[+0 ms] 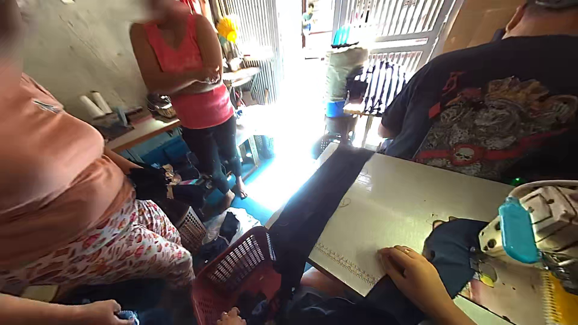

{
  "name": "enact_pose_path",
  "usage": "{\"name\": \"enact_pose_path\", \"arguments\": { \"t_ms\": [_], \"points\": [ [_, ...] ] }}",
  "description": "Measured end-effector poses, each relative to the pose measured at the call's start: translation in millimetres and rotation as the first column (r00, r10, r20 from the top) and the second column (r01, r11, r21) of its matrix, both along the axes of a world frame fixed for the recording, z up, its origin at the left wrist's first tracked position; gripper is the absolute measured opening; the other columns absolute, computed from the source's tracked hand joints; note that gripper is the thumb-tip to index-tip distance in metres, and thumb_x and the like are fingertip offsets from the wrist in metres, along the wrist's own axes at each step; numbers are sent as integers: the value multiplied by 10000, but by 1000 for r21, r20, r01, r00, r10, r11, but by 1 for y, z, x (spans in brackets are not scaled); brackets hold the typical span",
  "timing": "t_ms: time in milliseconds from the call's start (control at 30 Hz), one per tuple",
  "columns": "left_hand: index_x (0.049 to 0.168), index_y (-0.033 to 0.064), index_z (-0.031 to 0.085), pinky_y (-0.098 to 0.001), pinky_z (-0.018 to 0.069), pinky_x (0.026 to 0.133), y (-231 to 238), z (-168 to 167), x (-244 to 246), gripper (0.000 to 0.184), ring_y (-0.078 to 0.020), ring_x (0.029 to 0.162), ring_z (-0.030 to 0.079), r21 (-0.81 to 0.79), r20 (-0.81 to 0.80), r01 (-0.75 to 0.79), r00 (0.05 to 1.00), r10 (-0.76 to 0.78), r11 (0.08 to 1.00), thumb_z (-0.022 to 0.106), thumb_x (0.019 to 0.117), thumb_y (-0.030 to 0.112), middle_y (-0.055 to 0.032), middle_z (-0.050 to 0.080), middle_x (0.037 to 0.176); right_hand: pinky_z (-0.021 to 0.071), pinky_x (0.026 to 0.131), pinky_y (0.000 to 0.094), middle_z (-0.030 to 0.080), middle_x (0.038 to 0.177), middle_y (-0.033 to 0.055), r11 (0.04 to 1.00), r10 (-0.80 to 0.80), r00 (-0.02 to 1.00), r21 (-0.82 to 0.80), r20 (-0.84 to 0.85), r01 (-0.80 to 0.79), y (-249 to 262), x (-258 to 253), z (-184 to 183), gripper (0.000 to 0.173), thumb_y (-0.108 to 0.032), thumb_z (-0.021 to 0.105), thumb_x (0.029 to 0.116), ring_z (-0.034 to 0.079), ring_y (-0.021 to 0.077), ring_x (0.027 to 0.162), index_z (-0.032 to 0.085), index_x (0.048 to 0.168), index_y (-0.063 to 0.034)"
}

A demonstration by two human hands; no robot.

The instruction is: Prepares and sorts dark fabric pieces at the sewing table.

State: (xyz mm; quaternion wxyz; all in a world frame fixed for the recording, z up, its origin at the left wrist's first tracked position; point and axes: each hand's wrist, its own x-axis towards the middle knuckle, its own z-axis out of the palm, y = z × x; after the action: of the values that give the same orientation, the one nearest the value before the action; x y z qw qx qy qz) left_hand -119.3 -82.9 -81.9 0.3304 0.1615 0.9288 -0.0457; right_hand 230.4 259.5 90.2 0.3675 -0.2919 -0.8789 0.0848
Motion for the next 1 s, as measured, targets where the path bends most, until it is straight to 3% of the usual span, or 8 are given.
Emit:
{"name": "enact_pose_path", "arguments": {
  "t_ms": [67,167,433,600,700,767,900,1000],
  "points": [
    [1317,122,671,-716,399,1049,-4,-29,-7,506,-477,1328,529,23,-76,67,995,-65,998,631,916,428,-261,608,1377,565,705,458,707,783,124,1000,3,990,9,-142,-2,1,6,3,321,-205,506,942,690,281,737,774,943,-26],
    [1442,124,565,-649,370,1125,4,-3,-14,528,-436,1442,412,-109,141,150,981,-134,983,568,1002,416,-236,458,1540,551,661,404,693,766,133,998,-54,959,23,-277,63,2,17,11,319,-190,504,959,650,242,671,761,964,-2],
    [1470,97,527,-623,387,1127,-2,34,14,551,-464,1436,404,-115,118,238,967,-225,964,620,997,364,-259,382,1581,545,630,392,699,768,113,998,-63,942,-47,-329,50,-7,15,14,330,-211,495,959,639,214,643,760,986,-17],
    [1461,84,546,-542,392,1157,20,57,31,534,-404,1431,440,268,-173,235,966,-193,934,656,955,212,-220,390,1596,534,616,385,693,748,90,998,-55,939,-42,-341,44,-11,12,14,321,-221,504,956,628,202,630,766,974,-37],
    [1405,25,586,-505,383,1176,53,96,58,487,-396,1416,462,530,-369,406,901,-229,744,649,933,124,-242,464,1532,528,608,389,688,742,95,997,-70,937,-53,-342,55,-10,13,16,322,-221,503,959,622,208,624,763,978,-33],
    [1320,-13,644,-552,396,1148,77,120,82,427,-438,1375,493,660,-500,528,840,-213,534,649,906,90,-267,521,1469,524,599,396,682,731,95,996,-78,937,-57,-341,62,-10,13,17,323,-222,503,955,618,215,613,762,978,-30],
    [1190,60,708,-504,460,1089,130,153,110,325,-367,1291,583,608,-780,793,605,-157,38,591,920,199,-215,626,1344,512,586,401,668,712,98,996,-87,938,-55,-336,73,-9,13,17,319,-209,499,954,605,220,598,760,975,-27],
    [1174,85,704,-424,477,1096,170,185,121,272,-296,1287,591,564,-817,808,514,-261,-174,589,940,163,-178,642,1316,515,593,409,671,718,98,994,-100,939,-68,-329,82,-6,14,15,314,-207,501,957,610,221,606,762,982,-33]
  ]
}}
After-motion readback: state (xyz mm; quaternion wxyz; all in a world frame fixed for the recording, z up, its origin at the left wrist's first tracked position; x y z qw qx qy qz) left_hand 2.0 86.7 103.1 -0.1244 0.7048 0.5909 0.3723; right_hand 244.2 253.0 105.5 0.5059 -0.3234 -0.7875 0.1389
